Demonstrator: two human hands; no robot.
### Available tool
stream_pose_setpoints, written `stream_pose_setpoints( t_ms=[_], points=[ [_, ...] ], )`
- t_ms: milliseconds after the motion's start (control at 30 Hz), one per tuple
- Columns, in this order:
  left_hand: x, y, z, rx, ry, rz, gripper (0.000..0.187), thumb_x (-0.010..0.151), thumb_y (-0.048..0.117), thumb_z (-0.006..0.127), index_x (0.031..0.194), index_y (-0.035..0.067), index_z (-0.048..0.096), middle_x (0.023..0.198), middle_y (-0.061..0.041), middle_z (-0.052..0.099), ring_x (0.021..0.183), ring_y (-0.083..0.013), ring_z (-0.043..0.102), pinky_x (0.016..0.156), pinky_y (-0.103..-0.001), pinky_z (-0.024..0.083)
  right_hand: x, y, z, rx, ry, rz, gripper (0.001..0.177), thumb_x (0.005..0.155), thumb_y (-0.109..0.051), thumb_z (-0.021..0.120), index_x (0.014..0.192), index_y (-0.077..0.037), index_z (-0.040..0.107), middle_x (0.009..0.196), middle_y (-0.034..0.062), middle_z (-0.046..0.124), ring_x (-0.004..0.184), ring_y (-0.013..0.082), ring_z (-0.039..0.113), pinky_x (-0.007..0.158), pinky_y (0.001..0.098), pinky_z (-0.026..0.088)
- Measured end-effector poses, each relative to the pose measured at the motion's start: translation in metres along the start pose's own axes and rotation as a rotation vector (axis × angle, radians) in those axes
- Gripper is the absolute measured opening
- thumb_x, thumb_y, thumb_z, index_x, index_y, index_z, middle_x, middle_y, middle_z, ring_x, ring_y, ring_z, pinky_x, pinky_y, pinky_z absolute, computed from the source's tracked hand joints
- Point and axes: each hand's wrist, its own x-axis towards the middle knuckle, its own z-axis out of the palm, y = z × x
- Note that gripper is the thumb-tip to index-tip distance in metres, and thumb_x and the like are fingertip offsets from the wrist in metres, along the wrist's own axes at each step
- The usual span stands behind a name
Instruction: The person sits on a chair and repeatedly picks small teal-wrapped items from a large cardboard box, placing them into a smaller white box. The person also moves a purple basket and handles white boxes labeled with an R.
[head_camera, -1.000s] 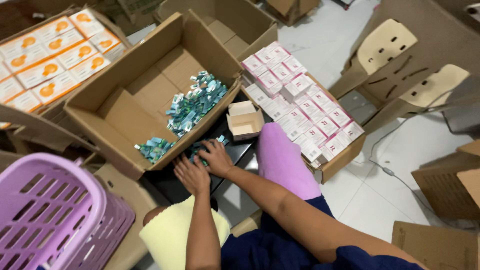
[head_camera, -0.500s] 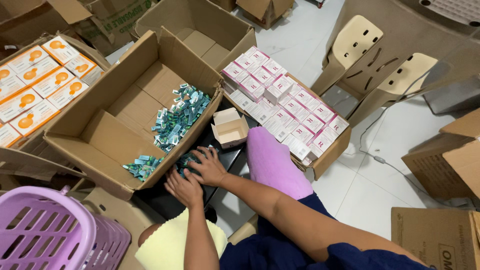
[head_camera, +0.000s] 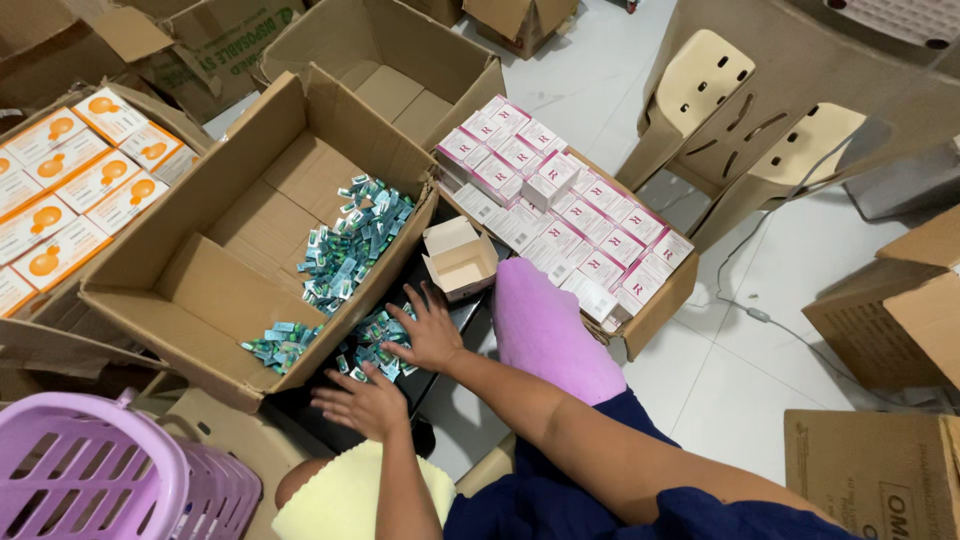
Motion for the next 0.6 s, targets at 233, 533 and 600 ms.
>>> stream_pose_setpoints(
  t_ms=[233, 533, 600],
  points=[
    [-0.004, 0.009, -0.001, -0.051, -0.108, 0.315, 0.086, 0.102, 0.064, 0.036, 0.16, 0.001, 0.026, 0.165, -0.032, 0.024, 0.155, -0.0464, 0.02, 0.124, -0.059, 0.016, 0.003, -0.002, 0.005, 0.023, -0.107, 0.036, 0.07, 0.092, -0.066, 0.055, 0.146, -0.021, 0.056, 0.159, 0.0215, 0.039, 0.151, 0.0483, 0.026, 0.116, 0.0608, 0.029],
    [-0.003, 0.013, -0.013, -0.058, -0.096, 0.434, 0.136, 0.058, 0.081, 0.071, 0.16, 0.004, 0.023, 0.163, -0.033, 0.022, 0.151, -0.0513, 0.019, 0.119, -0.064, 0.02, 0.002, 0.009, 0.013, 0.163, -0.002, -0.045, 0.051, 0.1, -0.047, 0.055, 0.14, -0.015, 0.059, 0.153, 0.0186, 0.048, 0.148, 0.0406, 0.038, 0.117, 0.0551, 0.034],
    [-0.004, 0.013, -0.016, -0.083, -0.109, 0.435, 0.142, 0.052, 0.08, 0.075, 0.16, 0.004, 0.023, 0.162, -0.034, 0.021, 0.15, -0.0529, 0.019, 0.119, -0.064, 0.02, -0.002, 0.011, 0.014, 0.236, 0.041, -0.045, 0.049, 0.101, -0.044, 0.056, 0.14, -0.015, 0.059, 0.152, 0.0188, 0.05, 0.146, 0.0413, 0.04, 0.119, 0.0543, 0.034]
  ],
)
